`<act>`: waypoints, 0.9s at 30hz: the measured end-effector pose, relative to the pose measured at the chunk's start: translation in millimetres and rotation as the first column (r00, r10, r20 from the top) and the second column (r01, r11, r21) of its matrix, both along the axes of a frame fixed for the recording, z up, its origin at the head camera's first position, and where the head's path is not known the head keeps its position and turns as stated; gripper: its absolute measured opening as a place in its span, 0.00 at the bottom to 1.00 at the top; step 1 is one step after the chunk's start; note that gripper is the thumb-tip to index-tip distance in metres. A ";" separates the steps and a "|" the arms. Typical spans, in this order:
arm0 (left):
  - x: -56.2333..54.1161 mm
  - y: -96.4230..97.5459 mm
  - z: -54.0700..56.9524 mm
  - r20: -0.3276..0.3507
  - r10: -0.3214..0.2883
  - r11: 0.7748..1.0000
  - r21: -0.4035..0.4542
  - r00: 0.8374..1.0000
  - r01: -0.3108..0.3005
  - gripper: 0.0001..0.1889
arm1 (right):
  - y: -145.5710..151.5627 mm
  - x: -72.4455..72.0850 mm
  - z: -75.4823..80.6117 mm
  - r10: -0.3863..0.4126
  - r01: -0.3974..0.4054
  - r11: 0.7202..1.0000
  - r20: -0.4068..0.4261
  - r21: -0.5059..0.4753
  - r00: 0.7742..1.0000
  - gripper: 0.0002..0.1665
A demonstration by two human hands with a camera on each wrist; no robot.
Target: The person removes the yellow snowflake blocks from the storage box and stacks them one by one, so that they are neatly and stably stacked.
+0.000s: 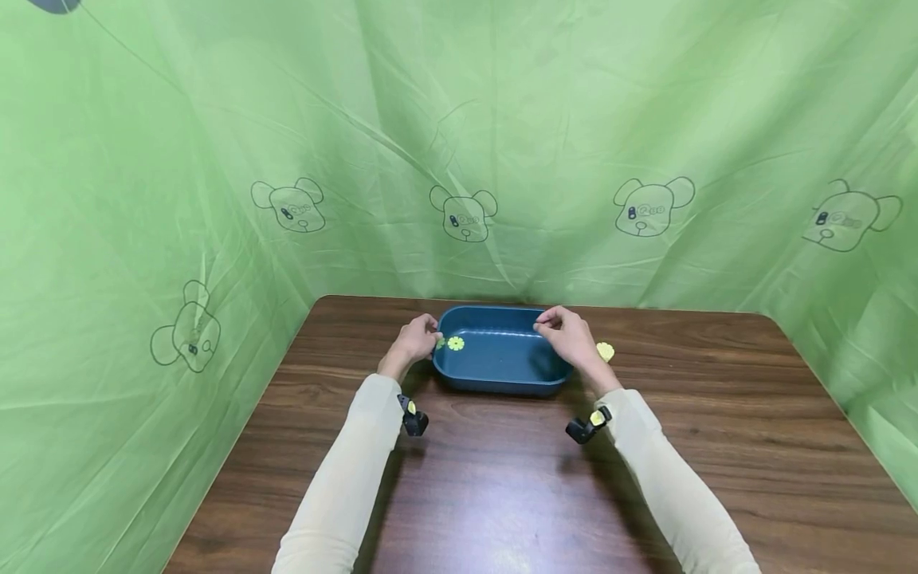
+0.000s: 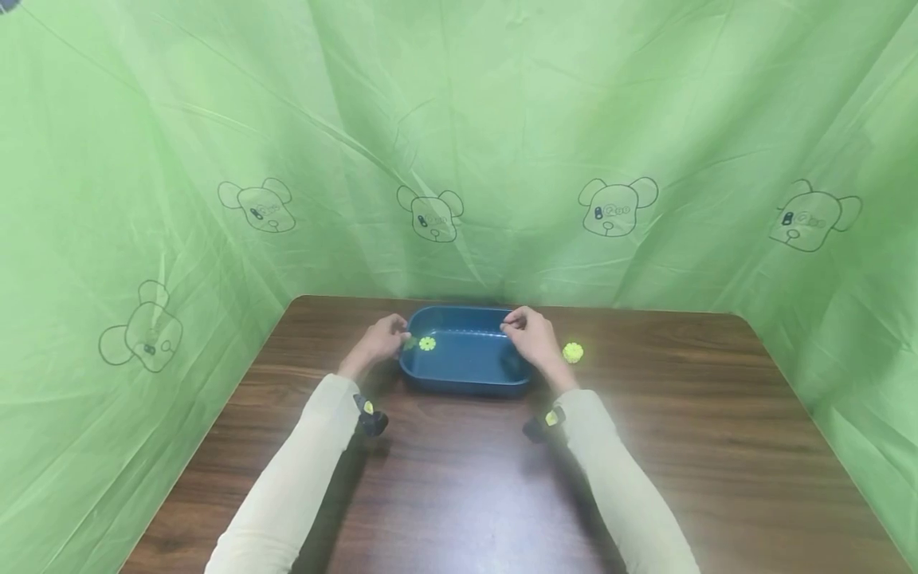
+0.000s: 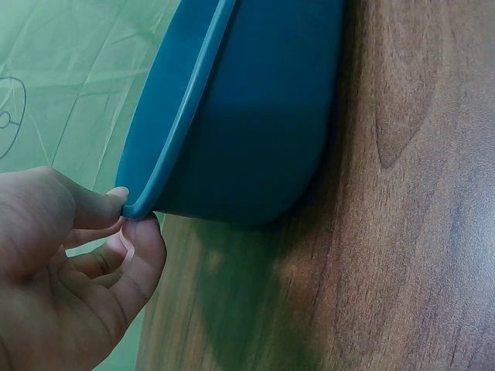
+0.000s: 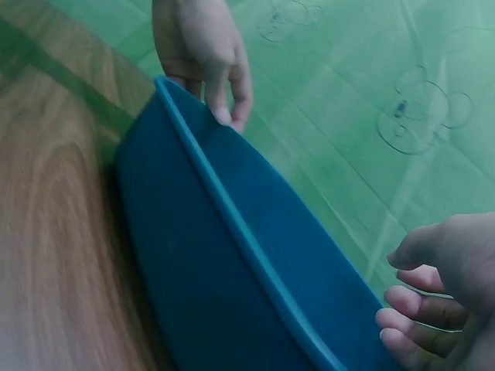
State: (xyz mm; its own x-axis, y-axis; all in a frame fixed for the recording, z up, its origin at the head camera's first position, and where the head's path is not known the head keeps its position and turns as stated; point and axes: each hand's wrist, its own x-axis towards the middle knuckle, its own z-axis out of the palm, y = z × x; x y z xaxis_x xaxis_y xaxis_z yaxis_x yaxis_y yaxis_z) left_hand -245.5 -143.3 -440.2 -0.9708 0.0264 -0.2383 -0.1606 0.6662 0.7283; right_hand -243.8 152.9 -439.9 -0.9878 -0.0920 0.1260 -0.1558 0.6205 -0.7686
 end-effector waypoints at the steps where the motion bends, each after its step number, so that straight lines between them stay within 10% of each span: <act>1: 0.0 -0.1 -0.3 0.002 0.002 1.000 0.002 1.000 -0.002 0.14 | -4.6 0.2 -1.1 0.007 -0.007 1.000 0.003 -0.003 1.000 0.11; 27: 0.0 -0.1 -0.8 -0.019 0.012 1.000 -0.013 1.000 -0.012 0.13 | -86.8 -24.4 -29.9 0.098 -0.097 0.995 0.143 -0.015 0.985 0.15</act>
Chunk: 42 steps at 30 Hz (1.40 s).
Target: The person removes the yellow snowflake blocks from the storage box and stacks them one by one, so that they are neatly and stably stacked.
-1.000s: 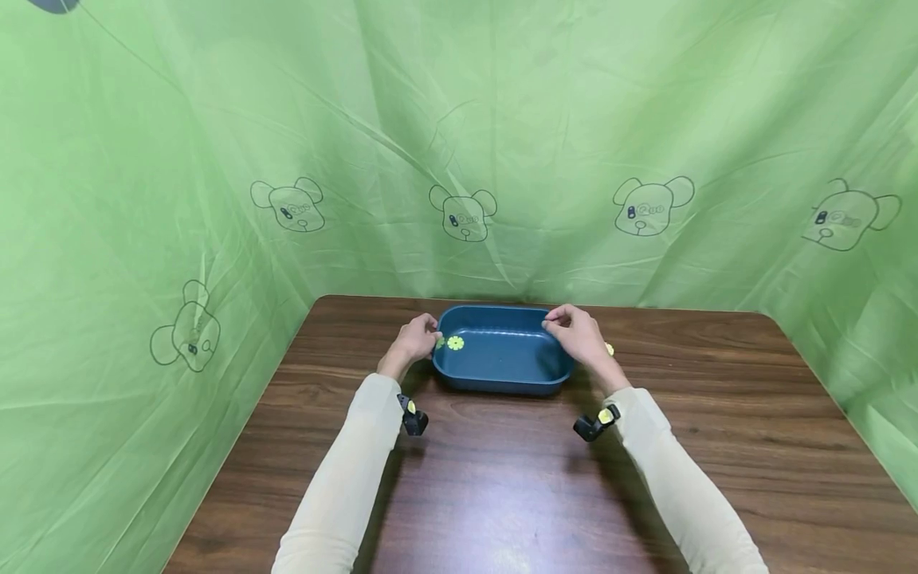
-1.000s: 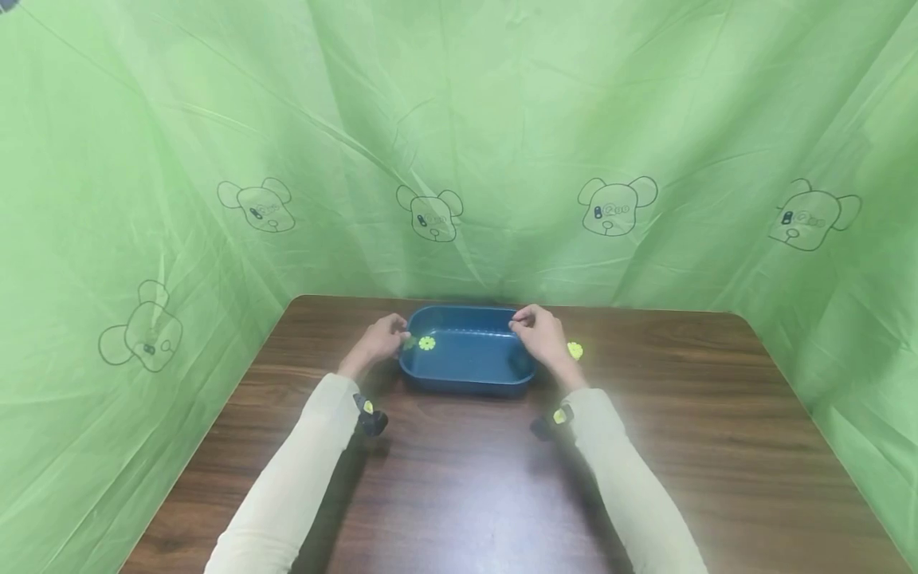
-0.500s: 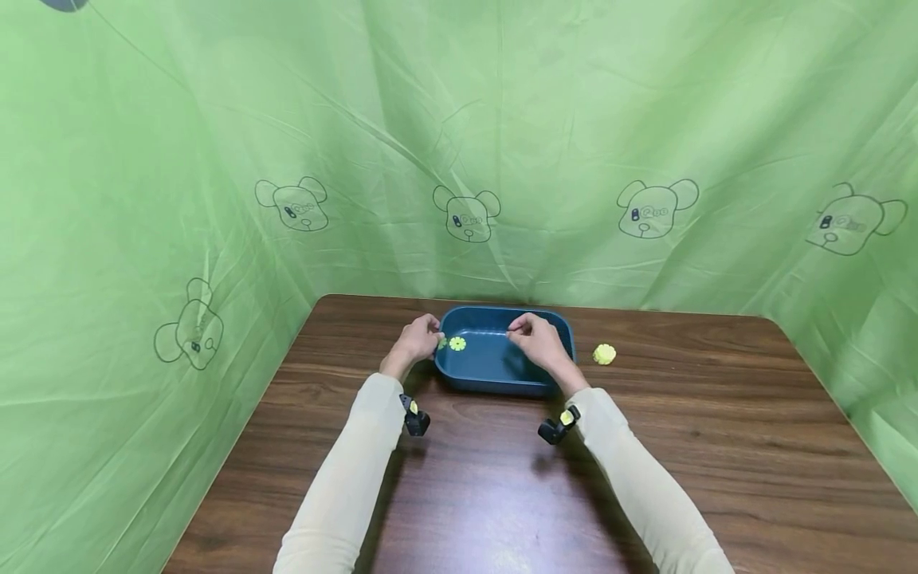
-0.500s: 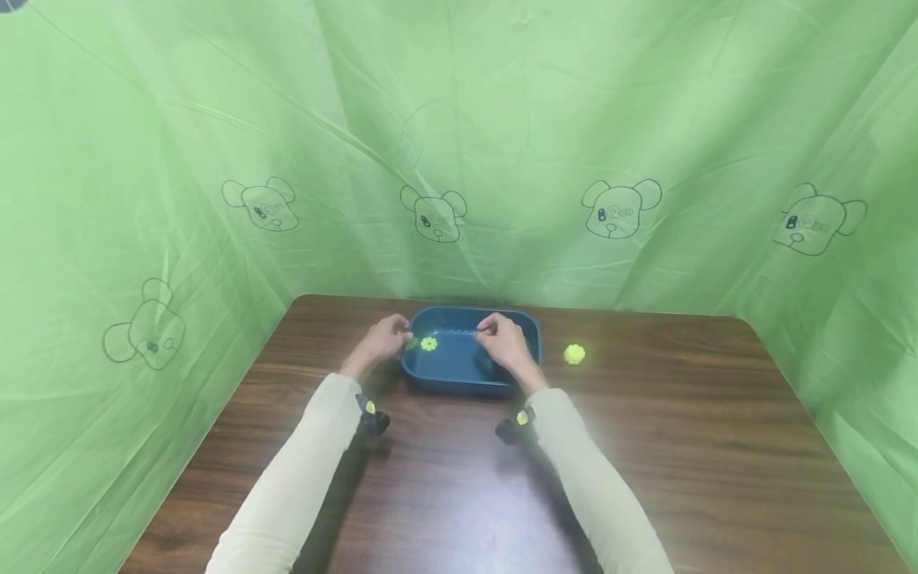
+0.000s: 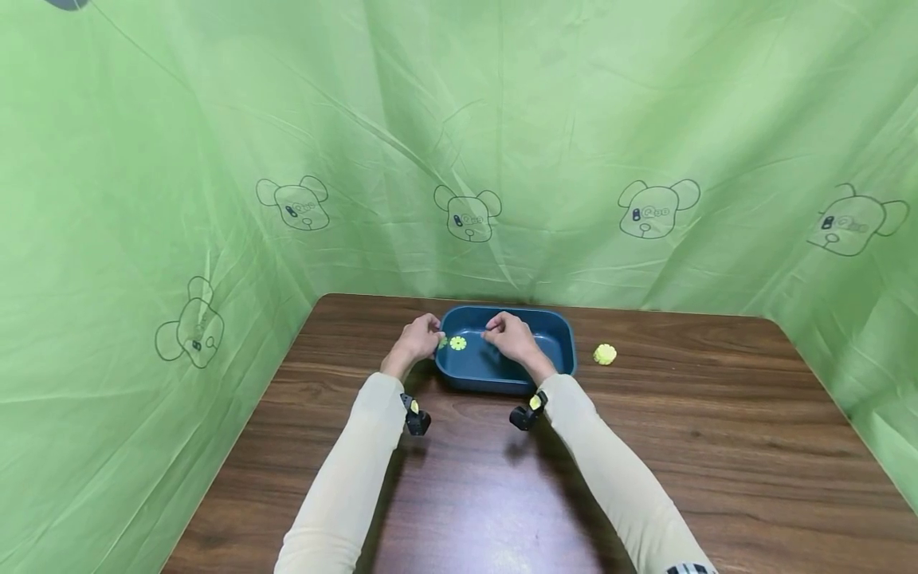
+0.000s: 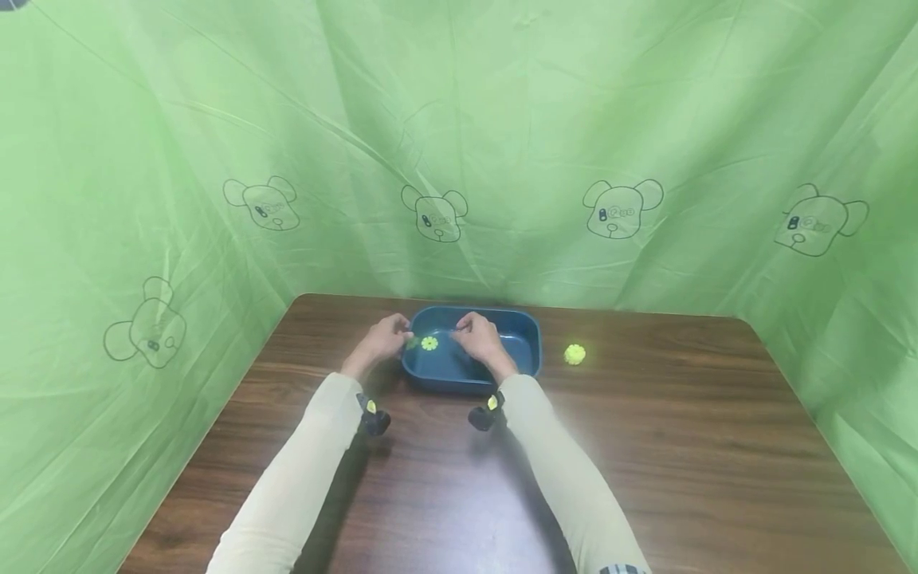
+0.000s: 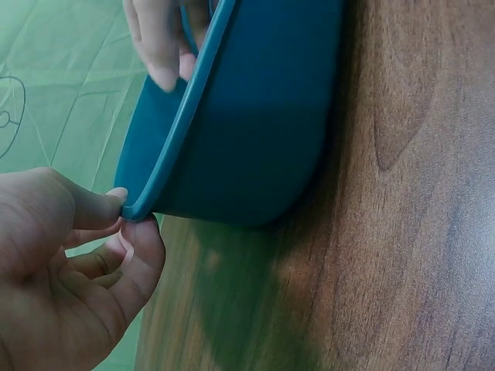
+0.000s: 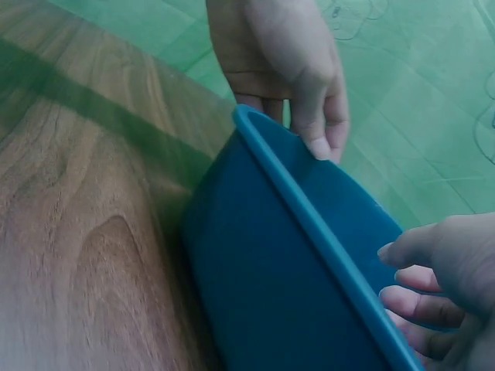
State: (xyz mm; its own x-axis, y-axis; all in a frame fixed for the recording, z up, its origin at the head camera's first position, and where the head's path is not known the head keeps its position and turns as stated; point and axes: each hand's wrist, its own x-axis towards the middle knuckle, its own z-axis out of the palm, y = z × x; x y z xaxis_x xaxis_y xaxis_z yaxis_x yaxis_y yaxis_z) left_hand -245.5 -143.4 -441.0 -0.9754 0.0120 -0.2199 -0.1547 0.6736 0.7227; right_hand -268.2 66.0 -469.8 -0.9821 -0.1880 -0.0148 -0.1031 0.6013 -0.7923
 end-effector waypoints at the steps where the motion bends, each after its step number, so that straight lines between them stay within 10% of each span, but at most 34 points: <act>1: 0.1 0.0 -0.1 0.001 0.000 1.000 0.005 1.000 0.000 0.13 | -3.0 -1.0 -1.0 0.009 -0.009 1.000 0.001 0.013 1.000 0.16; 18: 1.3 0.5 2.9 0.004 0.000 0.999 0.047 1.000 0.000 0.15 | -42.5 -9.9 -7.0 0.093 -0.094 0.971 0.017 0.219 0.996 0.18; 27: 0.1 -0.6 1.9 0.023 -0.006 0.999 0.050 1.000 0.005 0.14 | -50.8 -7.7 -6.7 0.137 -0.134 0.909 0.023 0.396 0.990 0.22; 42: -0.3 0.0 0.5 0.008 0.000 0.999 0.035 1.000 0.000 0.13 | -55.1 -7.5 -4.0 0.089 -0.112 0.892 0.071 0.439 0.993 0.14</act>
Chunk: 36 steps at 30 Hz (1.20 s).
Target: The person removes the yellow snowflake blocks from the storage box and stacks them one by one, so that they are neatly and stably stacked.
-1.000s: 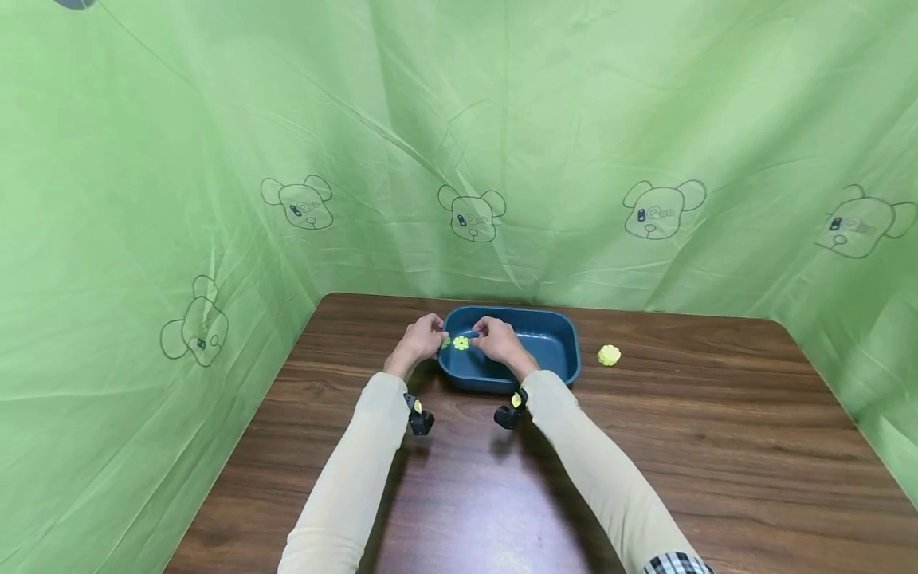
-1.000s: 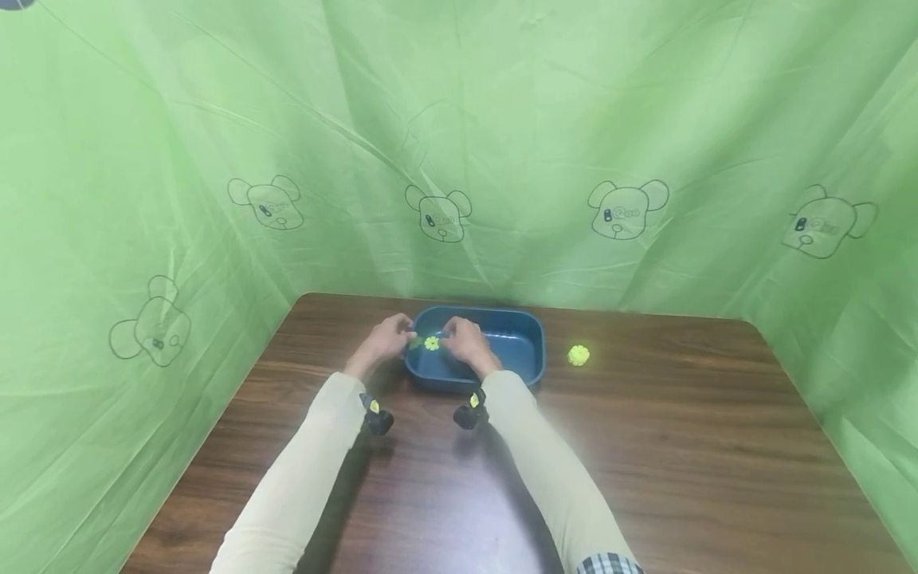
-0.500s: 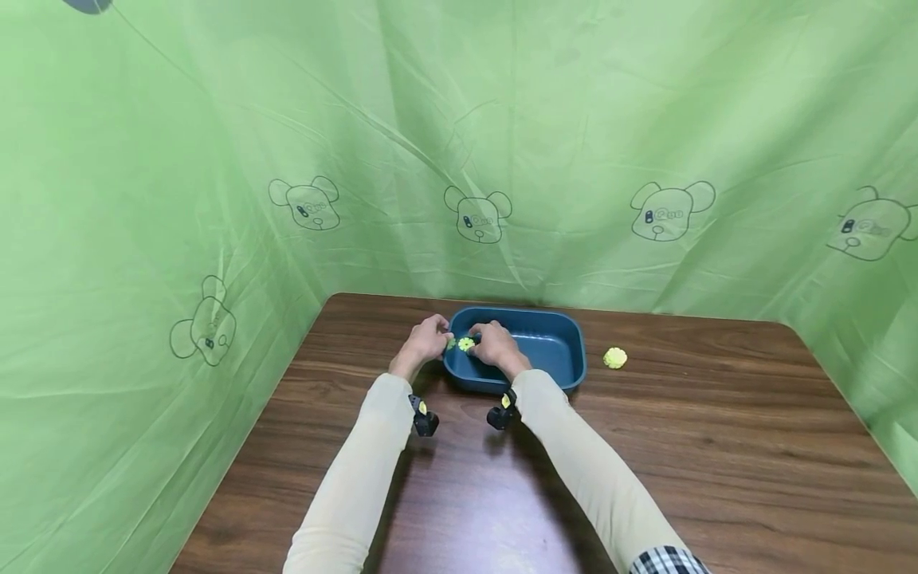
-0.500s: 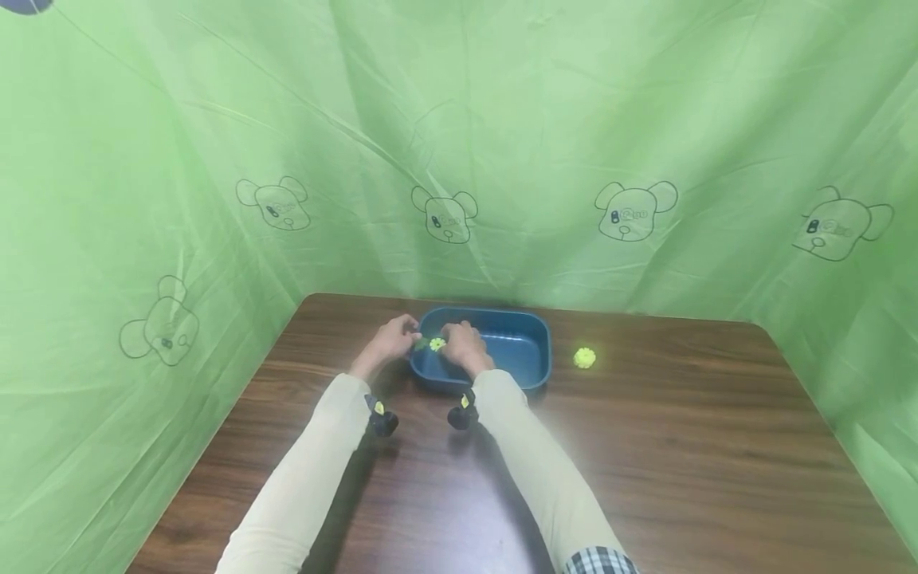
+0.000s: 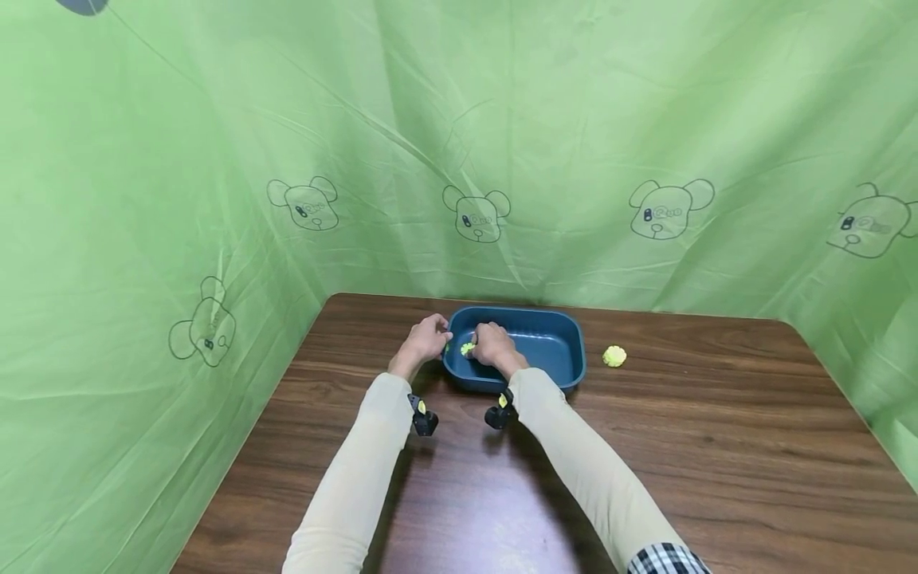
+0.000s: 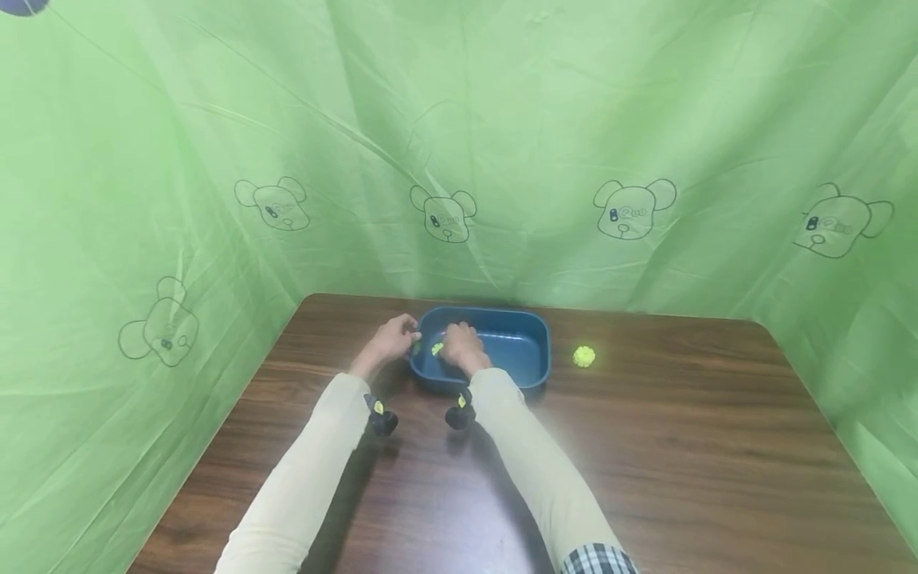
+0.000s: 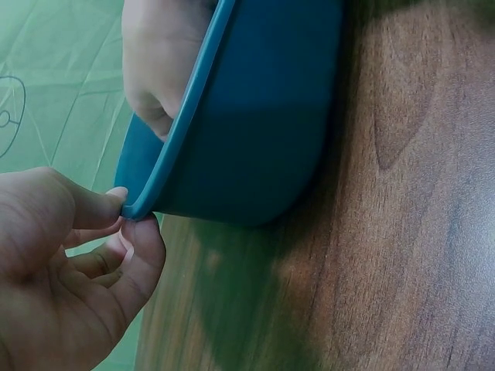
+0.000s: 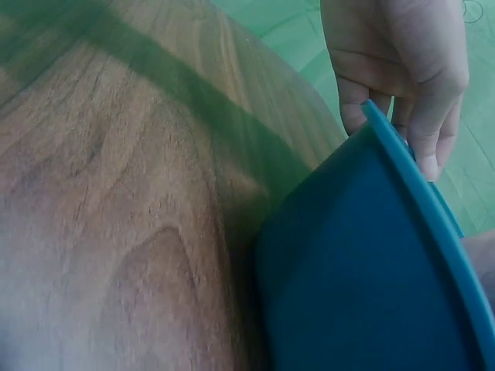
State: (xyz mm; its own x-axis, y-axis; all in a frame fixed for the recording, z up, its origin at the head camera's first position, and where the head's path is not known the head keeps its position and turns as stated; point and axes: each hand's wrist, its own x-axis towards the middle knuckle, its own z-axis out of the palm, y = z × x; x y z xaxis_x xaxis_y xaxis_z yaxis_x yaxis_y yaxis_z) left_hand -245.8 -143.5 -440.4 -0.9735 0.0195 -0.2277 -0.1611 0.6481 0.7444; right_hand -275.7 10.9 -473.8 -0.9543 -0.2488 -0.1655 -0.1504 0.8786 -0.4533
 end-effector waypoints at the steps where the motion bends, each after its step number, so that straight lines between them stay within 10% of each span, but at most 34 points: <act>1: -0.2 0.1 -0.5 -0.002 0.003 1.000 0.001 1.000 -0.003 0.13 | 0.9 -0.1 0.1 -0.005 0.005 1.000 0.003 -0.003 1.000 0.14; 12: -0.9 1.1 -0.9 -0.012 -0.004 0.999 -0.032 1.000 0.004 0.14 | 26.4 0.2 5.2 0.036 -0.025 0.987 0.068 -0.159 0.997 0.09; 22: -0.2 0.5 -0.5 -0.009 -0.002 1.000 -0.016 1.000 0.002 0.14 | 45.3 4.7 11.1 0.028 0.090 0.886 0.246 -0.454 0.969 0.10; 36: -4.1 -1.6 -4.2 -0.020 -0.019 1.000 -0.006 1.000 0.018 0.13 | 70.7 16.7 30.9 0.019 0.088 0.882 0.222 -0.464 0.975 0.12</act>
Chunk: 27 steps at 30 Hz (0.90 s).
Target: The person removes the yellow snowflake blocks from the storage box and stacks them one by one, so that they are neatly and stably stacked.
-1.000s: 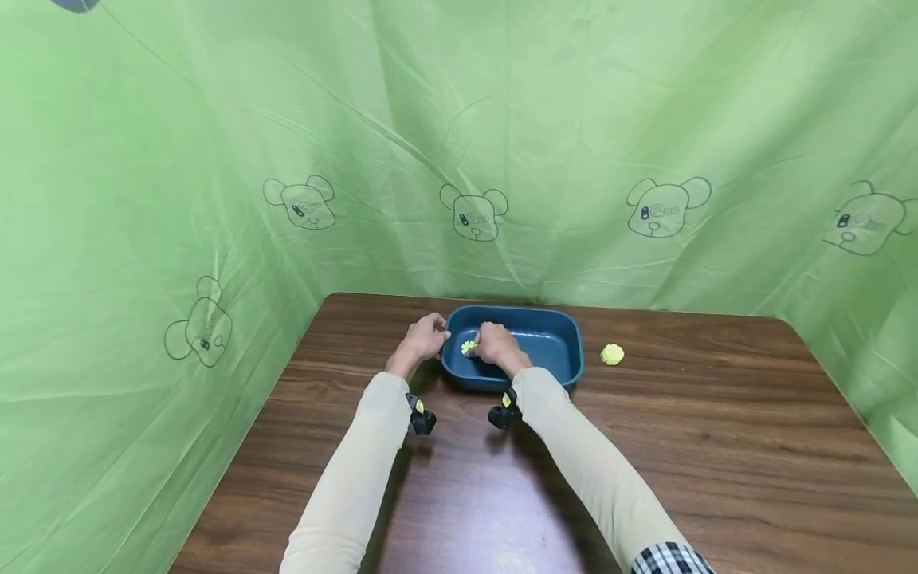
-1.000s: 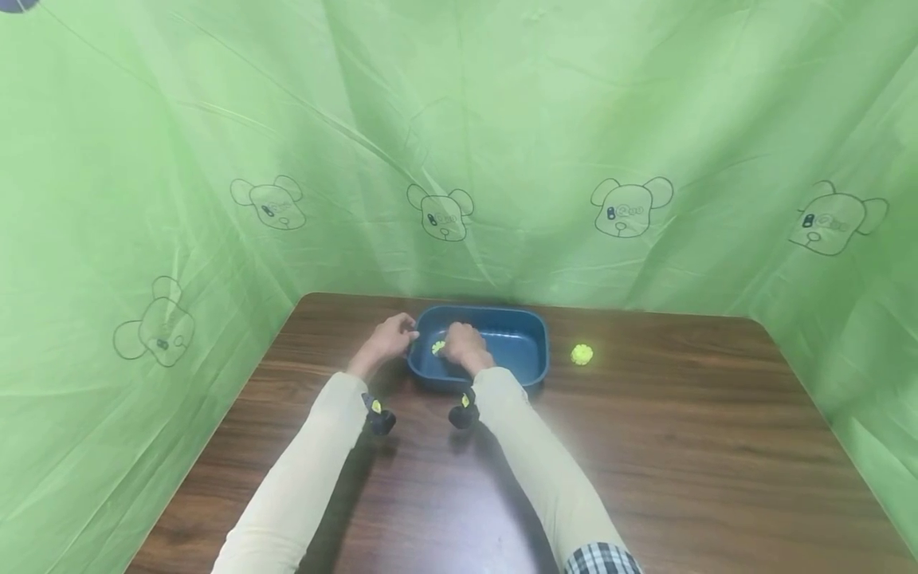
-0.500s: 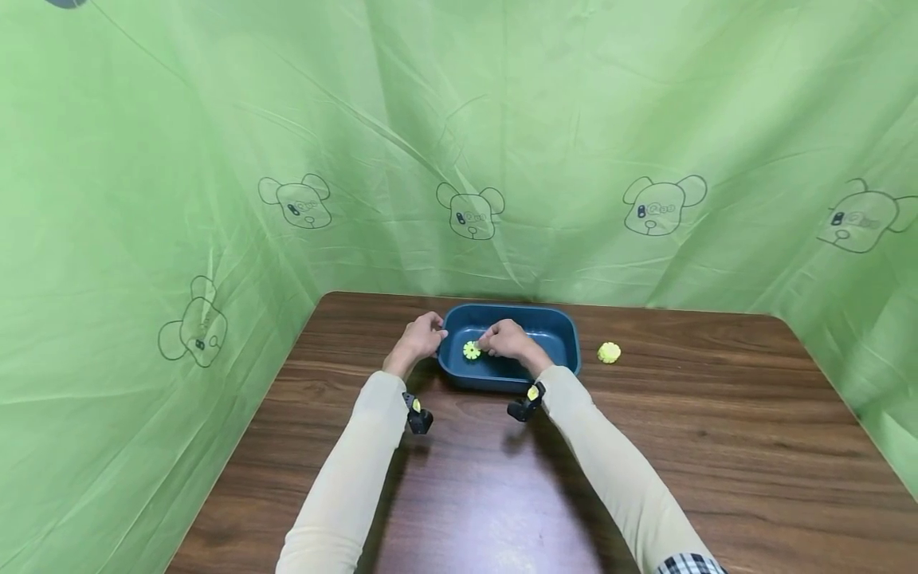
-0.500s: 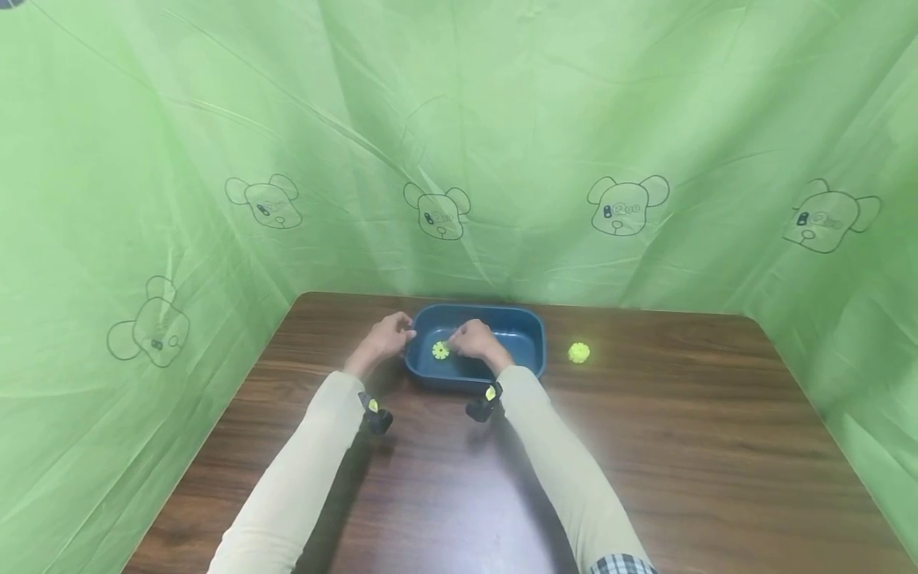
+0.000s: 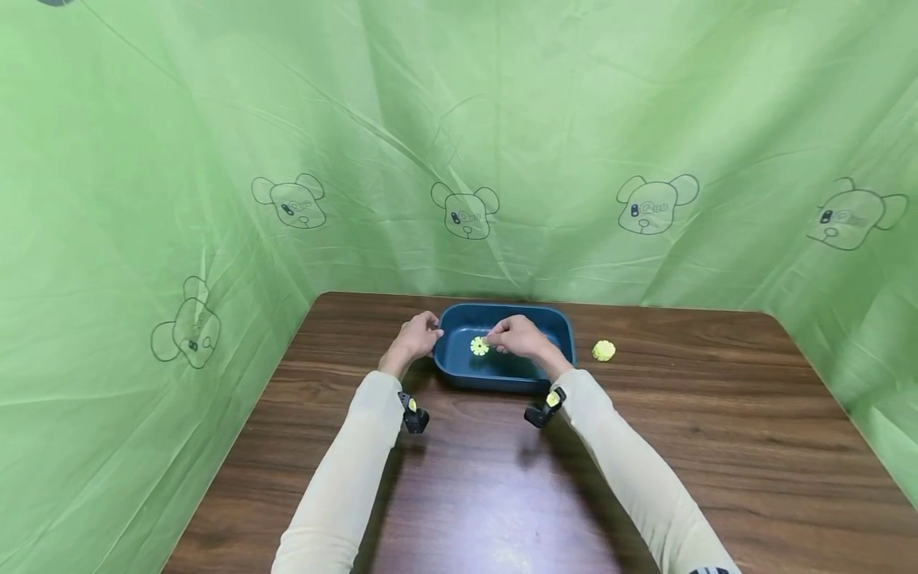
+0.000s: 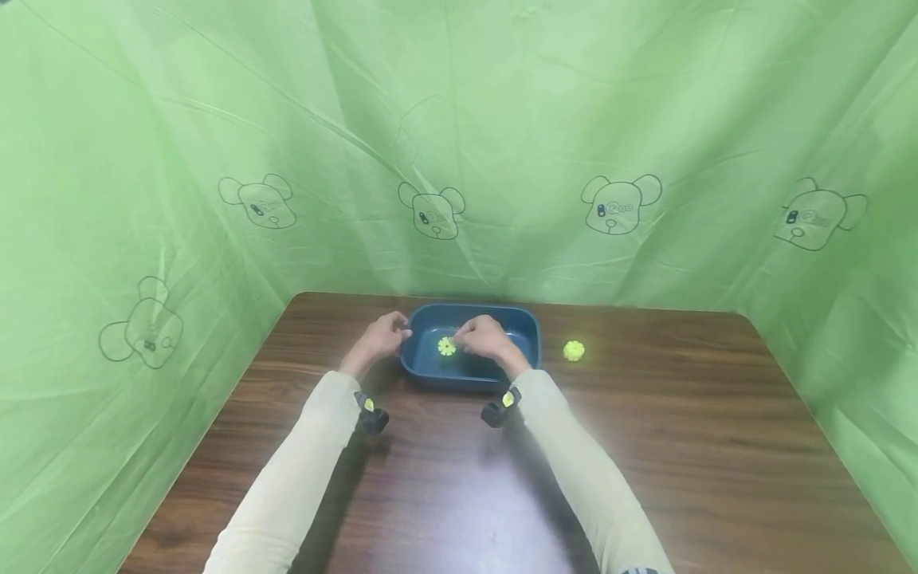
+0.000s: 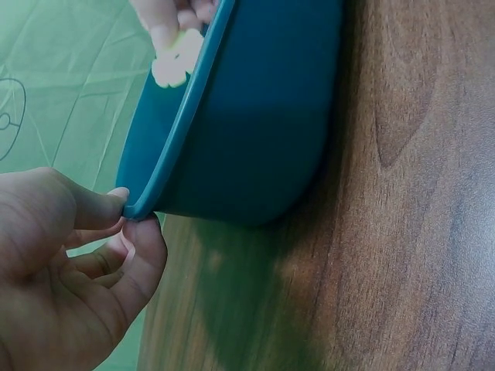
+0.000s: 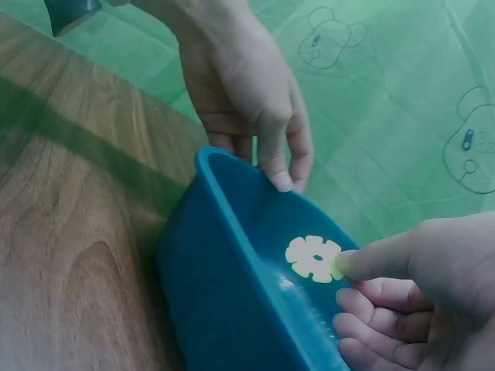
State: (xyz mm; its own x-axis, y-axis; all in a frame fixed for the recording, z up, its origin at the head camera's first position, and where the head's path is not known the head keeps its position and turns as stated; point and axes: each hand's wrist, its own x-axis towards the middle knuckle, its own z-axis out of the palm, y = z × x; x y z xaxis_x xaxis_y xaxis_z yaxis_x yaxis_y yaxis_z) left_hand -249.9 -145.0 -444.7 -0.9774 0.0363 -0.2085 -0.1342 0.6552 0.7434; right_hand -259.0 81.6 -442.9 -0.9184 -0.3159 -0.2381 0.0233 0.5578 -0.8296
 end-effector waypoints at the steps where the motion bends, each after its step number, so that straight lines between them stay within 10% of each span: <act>1: -0.4 -0.2 0.0 0.001 0.002 1.000 -0.003 1.000 -0.002 0.13 | 2.5 1.2 2.4 0.000 0.000 1.000 -0.011 0.006 1.000 0.12; 27: -0.3 -1.6 -0.8 0.013 -0.007 1.000 -0.025 1.000 0.007 0.14 | 92.3 21.3 30.5 -0.075 0.074 0.997 -0.123 -0.011 0.990 0.17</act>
State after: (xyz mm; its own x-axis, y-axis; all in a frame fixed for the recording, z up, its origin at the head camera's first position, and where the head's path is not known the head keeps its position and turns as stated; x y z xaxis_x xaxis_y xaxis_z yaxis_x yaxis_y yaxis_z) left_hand -250.2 -146.6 -445.5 -0.9742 0.0376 -0.2224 -0.1394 0.6749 0.7247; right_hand -237.7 173.9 -412.4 -0.9617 -0.2463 -0.1200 -0.0379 0.5534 -0.8320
